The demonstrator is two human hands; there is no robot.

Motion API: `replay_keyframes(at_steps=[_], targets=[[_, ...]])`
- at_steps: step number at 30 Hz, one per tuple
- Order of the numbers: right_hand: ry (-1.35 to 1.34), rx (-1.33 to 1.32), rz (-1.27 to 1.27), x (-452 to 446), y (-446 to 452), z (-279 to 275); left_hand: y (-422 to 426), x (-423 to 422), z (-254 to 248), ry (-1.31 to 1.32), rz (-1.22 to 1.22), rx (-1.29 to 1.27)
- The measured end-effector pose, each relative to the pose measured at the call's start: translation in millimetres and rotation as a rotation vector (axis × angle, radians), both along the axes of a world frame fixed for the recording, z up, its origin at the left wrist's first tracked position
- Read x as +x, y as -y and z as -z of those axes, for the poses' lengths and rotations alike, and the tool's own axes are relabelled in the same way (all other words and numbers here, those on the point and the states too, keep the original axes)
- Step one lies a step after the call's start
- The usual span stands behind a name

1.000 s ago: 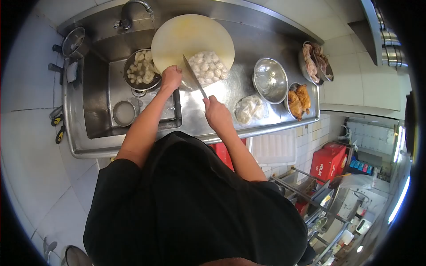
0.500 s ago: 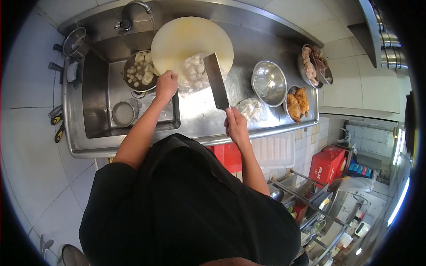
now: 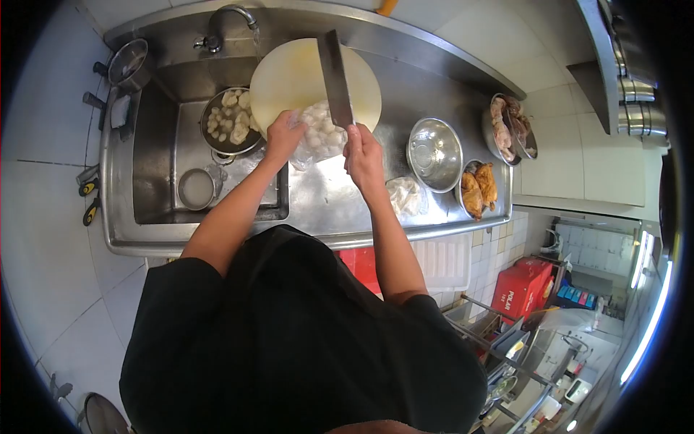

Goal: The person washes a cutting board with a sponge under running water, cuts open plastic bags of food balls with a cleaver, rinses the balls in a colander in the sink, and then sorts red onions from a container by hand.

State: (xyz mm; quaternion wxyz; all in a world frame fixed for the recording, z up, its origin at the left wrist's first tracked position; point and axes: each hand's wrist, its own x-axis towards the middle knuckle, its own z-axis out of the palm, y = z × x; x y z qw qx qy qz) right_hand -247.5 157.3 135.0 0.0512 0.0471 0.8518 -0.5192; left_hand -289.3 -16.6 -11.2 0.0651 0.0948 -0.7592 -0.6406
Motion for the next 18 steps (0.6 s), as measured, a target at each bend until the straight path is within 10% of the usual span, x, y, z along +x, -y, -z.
replay_keyframes(at_steps=[11, 18], targets=[[-0.076, 0.452, -0.166, -29.5, 33.3, 53.8, 9.4, 10.8, -1.7, 0.129, -0.076, -0.216], [-0.054, 0.039, -0.067, -40.3, 39.2, -13.0, 15.9, 12.8, -13.7, 0.242, 0.0, -0.149]])
